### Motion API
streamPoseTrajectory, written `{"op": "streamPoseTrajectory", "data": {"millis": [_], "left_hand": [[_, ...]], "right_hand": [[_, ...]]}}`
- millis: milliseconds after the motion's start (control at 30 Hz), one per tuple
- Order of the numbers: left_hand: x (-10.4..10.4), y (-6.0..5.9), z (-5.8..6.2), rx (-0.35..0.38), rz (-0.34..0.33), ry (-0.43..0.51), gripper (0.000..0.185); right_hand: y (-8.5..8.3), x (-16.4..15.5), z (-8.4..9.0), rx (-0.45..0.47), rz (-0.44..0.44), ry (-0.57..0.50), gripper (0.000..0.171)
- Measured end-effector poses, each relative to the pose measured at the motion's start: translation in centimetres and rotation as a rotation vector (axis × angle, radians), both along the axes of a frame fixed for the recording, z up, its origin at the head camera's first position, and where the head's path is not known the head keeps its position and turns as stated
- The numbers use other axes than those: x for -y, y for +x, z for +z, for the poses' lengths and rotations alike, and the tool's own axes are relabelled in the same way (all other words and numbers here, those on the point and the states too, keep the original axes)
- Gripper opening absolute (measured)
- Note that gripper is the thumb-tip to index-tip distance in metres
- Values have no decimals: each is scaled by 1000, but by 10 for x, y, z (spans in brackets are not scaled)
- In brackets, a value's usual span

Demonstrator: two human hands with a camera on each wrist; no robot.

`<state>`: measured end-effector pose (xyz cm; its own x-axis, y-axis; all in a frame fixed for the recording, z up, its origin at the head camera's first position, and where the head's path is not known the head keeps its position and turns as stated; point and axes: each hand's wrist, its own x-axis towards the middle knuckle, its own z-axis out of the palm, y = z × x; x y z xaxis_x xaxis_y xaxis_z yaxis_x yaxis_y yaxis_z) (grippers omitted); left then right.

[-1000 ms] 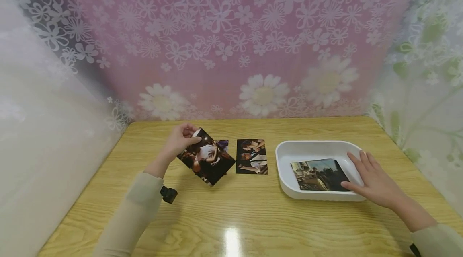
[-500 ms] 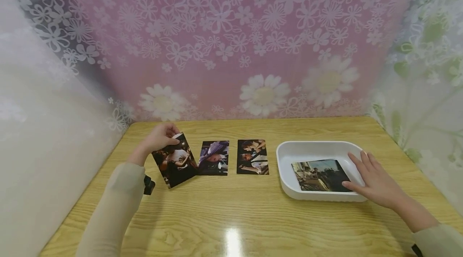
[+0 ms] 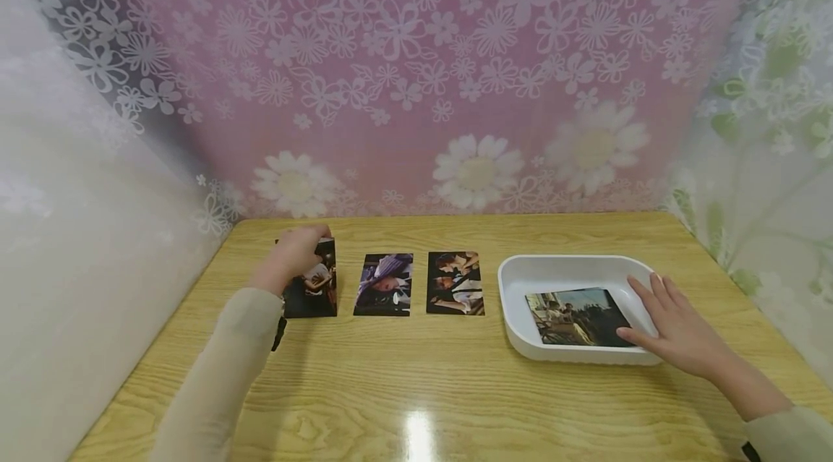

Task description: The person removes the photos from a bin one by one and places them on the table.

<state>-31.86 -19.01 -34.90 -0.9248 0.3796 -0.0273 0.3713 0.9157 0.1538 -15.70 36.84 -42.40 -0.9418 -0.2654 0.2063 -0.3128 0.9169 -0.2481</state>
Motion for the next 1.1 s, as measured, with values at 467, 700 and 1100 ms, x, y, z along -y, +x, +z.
{"op": "streamPoseTrajectory", "data": {"millis": [467,700,1100], "left_hand": [[-10,-25,-45,-60,-25,-83,62],[-14,-30,-56,25,-2,-57,63],[-13,-38,-67,144,44,-55,64]], "right_hand": [[3,1,2,10,2,-12,85],[3,3,3,-7,-2,0,85],[3,4,3,-13,-4,21,85]]}}
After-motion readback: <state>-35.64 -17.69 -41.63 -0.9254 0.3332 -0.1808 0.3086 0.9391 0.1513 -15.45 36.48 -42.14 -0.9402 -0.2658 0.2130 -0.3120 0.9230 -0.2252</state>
